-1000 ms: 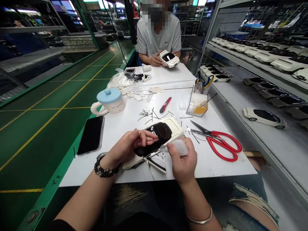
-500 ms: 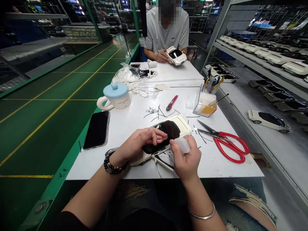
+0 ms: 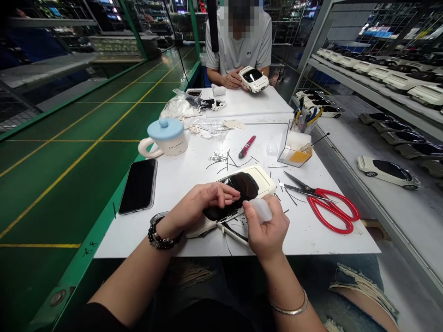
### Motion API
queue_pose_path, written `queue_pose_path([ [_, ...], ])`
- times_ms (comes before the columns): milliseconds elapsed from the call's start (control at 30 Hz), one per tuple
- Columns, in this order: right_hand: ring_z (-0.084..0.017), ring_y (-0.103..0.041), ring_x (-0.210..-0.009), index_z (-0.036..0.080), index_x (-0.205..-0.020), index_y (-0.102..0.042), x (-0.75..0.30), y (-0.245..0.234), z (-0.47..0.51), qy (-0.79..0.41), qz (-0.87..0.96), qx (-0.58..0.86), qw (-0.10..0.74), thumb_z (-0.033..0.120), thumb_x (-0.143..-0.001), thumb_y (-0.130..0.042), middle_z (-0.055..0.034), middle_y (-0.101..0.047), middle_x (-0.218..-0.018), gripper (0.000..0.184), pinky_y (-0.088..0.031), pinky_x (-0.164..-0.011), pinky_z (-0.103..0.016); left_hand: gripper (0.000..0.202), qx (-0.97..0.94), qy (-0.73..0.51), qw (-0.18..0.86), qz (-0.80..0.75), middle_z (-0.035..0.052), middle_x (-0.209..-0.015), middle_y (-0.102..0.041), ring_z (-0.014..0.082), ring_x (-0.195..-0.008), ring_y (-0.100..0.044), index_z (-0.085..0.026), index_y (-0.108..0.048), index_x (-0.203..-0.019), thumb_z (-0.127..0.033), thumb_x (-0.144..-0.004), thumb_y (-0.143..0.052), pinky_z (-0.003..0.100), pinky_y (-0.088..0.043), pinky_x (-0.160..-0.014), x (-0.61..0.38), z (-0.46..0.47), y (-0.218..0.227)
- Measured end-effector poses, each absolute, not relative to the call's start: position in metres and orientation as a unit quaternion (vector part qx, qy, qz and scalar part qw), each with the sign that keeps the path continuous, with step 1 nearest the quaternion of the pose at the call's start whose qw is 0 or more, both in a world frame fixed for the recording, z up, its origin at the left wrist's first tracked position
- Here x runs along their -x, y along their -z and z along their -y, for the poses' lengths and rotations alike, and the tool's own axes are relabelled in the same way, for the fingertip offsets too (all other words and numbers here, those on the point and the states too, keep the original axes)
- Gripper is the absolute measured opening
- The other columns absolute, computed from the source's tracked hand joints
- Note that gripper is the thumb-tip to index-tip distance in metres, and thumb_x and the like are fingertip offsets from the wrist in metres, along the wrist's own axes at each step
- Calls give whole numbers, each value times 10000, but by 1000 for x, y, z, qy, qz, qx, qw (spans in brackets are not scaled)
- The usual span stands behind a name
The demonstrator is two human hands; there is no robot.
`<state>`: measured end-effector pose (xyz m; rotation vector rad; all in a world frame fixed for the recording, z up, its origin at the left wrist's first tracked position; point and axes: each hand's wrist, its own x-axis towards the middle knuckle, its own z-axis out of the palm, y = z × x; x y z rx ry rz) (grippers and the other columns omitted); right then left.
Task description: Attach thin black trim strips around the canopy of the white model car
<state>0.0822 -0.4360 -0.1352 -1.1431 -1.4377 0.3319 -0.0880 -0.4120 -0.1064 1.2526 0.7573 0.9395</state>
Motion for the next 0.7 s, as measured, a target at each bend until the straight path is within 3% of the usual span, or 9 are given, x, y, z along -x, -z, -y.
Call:
queue_pose_path([
  [567, -63, -396, -524, 184, -653, -463, -80, 134, 435, -139, 607, 495, 606, 194, -759, -671, 52, -451, -596, 234, -310, -479, -206, 501, -548, -417, 647, -328, 119, -1075, -647, 258, -1069, -613, -134, -581, -687, -593, -863, -483, 411, -463, -975, 88, 412, 106],
  [700, -81, -427, -538, 182, -651, -482, -88, 131, 436, -192, 524, 485, 673, 201, -712, -697, 40, -473, -600, 225, -319, -508, -231, 509, -540, -414, 655, -328, 119, -1080, -642, 267, -1088, -605, -136, -573, -675, -602, -858, -484, 424, -450, -999, 88, 413, 106],
])
